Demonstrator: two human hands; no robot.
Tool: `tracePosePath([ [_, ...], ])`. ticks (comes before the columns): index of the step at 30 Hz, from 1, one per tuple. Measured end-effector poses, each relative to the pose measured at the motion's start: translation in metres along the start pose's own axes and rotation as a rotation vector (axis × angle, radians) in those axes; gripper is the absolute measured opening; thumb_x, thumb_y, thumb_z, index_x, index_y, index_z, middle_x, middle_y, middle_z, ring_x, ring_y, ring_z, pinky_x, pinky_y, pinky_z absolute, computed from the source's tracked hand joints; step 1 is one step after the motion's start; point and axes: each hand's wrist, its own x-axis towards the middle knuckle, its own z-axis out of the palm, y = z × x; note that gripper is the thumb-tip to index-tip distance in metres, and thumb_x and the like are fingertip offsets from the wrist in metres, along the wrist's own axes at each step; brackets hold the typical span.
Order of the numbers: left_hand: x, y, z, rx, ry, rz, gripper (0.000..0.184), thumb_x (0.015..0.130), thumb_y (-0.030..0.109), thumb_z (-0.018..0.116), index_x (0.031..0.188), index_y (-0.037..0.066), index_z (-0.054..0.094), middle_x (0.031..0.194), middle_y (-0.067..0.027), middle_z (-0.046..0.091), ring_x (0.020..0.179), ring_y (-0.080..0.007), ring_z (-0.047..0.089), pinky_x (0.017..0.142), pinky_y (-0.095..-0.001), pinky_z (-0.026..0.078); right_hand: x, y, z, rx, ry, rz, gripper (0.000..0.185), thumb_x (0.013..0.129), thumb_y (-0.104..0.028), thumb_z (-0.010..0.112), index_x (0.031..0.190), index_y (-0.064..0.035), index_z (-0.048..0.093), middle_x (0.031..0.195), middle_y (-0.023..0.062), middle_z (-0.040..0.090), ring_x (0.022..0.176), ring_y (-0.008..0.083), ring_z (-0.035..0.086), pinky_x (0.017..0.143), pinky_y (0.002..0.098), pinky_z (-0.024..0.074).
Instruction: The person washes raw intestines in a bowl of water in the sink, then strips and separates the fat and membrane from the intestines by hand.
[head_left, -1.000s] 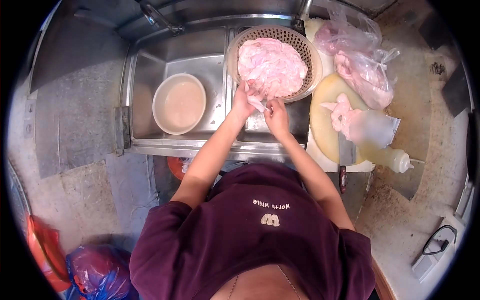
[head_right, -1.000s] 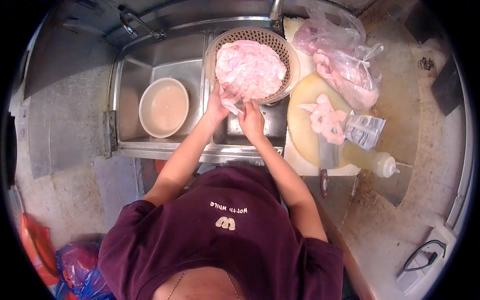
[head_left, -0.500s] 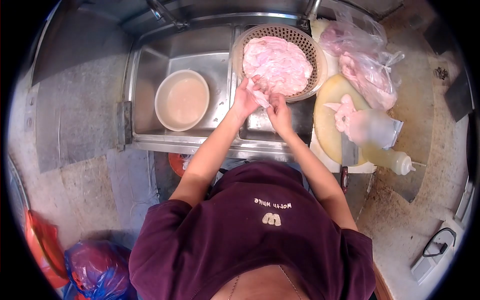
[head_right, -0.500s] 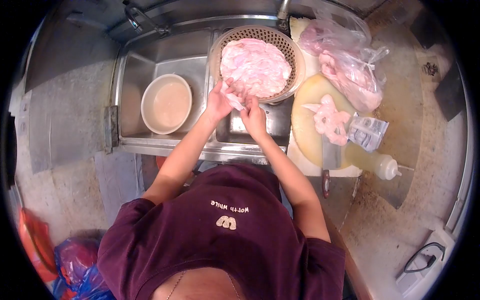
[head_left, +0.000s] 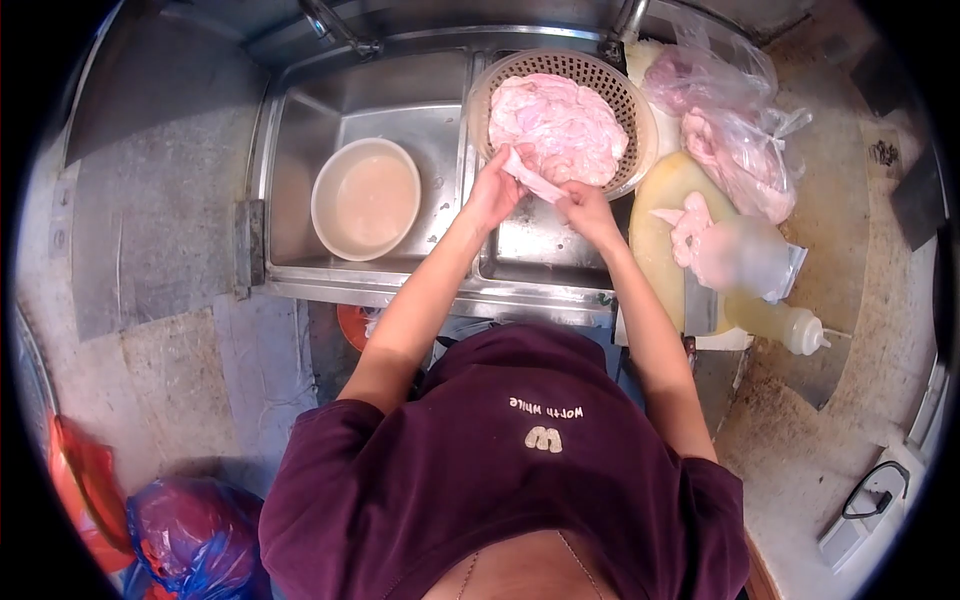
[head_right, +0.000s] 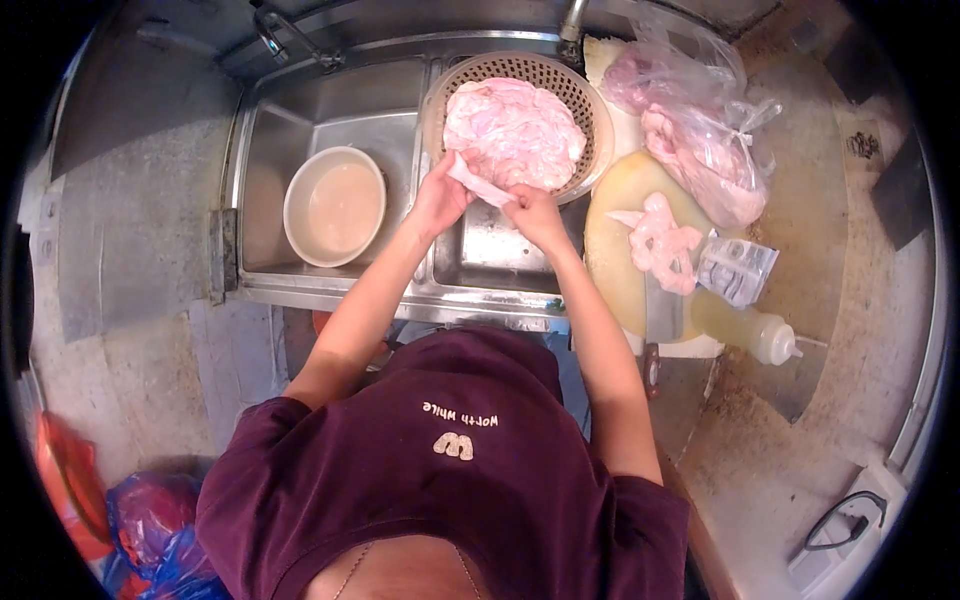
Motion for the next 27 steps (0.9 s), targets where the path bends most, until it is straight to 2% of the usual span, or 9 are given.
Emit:
tracePosePath([
  [2, 0.0, -0.002, 0.001, 0.025, -0.025, 0.0, 0.038, 0.091, 0.036, 0.035, 0.109, 0.005, 0.048, 0.088, -0.0025, 0.053, 0.083, -0.0151, 0.051, 0.08, -0.0319, 0.04, 0.0, 0.0, -0.005, -0.354, 0.255, -0.137, 0.017, 0.073, -0.018, 0.055, 0.086, -0.0064, 0.06, 0.056, 0.0076, 0.054, 0.048, 0.0163, 0.053, 0.048, 0.0291, 0.0439],
  [3, 0.001, -0.004, 0.002, 0.039, -0.038, -0.001, 0.038, 0.091, 0.036, 0.035, 0.11, 0.006, 0.048, 0.091, -0.003, 0.053, 0.086, -0.0151, 0.051, 0.082, -0.0316, 0.039, -0.006, -0.014, -0.006, -0.506, 0.345, -0.133, 0.021, 0.071, -0.024, 0.056, 0.084, -0.0086, 0.062, 0.058, 0.0124, 0.057, 0.057, 0.0264, 0.058, 0.056, 0.0359, 0.0465],
  [6, 0.0, -0.005, 0.021, 0.108, 0.081, 0.082, 0.039, 0.09, 0.037, 0.037, 0.113, 0.007, 0.048, 0.101, -0.0048, 0.053, 0.096, -0.0155, 0.049, 0.086, -0.0307, 0.037, -0.013, -0.024, -0.008, -0.655, 0.395, -0.165, 0.02, 0.07, -0.027, 0.059, 0.078, -0.008, 0.06, 0.065, 0.0117, 0.061, 0.065, 0.0288, 0.06, 0.06, 0.0395, 0.0473],
  [9, 0.003, -0.001, 0.02, 0.15, 0.101, 0.11, 0.039, 0.089, 0.038, 0.038, 0.111, 0.008, 0.049, 0.109, -0.006, 0.051, 0.103, -0.0163, 0.045, 0.089, -0.0309, 0.035, -0.016, -0.026, -0.012, -0.68, 0.399, -0.155, 0.026, 0.07, -0.033, 0.061, 0.079, -0.0086, 0.061, 0.065, 0.0111, 0.061, 0.066, 0.0288, 0.061, 0.061, 0.0384, 0.048],
  [12, 0.005, 0.003, 0.024, 0.148, 0.076, 0.128, 0.04, 0.089, 0.039, 0.038, 0.111, 0.008, 0.05, 0.101, -0.0035, 0.052, 0.099, -0.0159, 0.047, 0.087, -0.0313, 0.036, -0.017, -0.03, -0.021, -0.582, 0.319, -0.155, 0.034, 0.069, -0.04, 0.062, 0.081, -0.0084, 0.063, 0.067, 0.0117, 0.062, 0.067, 0.0282, 0.061, 0.061, 0.0377, 0.0478],
  [15, 0.005, 0.009, 0.025, 0.148, 0.092, 0.12, 0.041, 0.089, 0.04, 0.038, 0.112, 0.008, 0.05, 0.091, -0.0011, 0.05, 0.094, -0.0151, 0.048, 0.084, -0.0315, 0.037, -0.01, -0.02, -0.037, -0.362, 0.059, -0.116, 0.034, 0.07, -0.039, 0.063, 0.082, -0.0078, 0.064, 0.068, 0.0126, 0.062, 0.066, 0.0277, 0.06, 0.061, 0.0374, 0.047],
  [19, 0.003, 0.018, 0.027, 0.188, 0.082, 0.154, 0.042, 0.09, 0.04, 0.037, 0.113, 0.007, 0.048, 0.084, 0.0003, 0.046, 0.088, -0.0138, 0.048, 0.081, -0.0309, 0.038, -0.002, -0.006, -0.052, -0.625, 0.093, -0.381, 0.018, 0.074, -0.024, 0.061, 0.082, -0.0077, 0.064, 0.065, 0.0123, 0.06, 0.059, 0.0245, 0.059, 0.058, 0.0341, 0.0455],
  [25, 0.006, 0.021, 0.025, 0.132, 0.079, 0.185, 0.04, 0.09, 0.039, 0.037, 0.112, 0.007, 0.047, 0.083, 0.0006, 0.047, 0.083, -0.0135, 0.05, 0.08, -0.0295, 0.04, 0.036, 0.008, -0.09, 0.113, 0.208, -0.087, 0.02, 0.079, -0.019, 0.053, 0.075, -0.0005, 0.061, 0.058, 0.007, 0.059, 0.049, 0.0147, 0.056, 0.048, 0.025, 0.0441],
  [27, 0.008, 0.024, 0.025, 0.095, 0.105, 0.216, 0.038, 0.09, 0.039, 0.037, 0.109, 0.007, 0.048, 0.082, 0.0008, 0.047, 0.082, -0.0135, 0.05, 0.079, -0.0293, 0.04, 0.036, 0.0, -0.1, 0.179, 0.288, -0.003, 0.023, 0.08, -0.02, 0.052, 0.073, 0.0003, 0.059, 0.058, 0.0061, 0.059, 0.046, 0.012, 0.054, 0.044, 0.023, 0.0424],
])
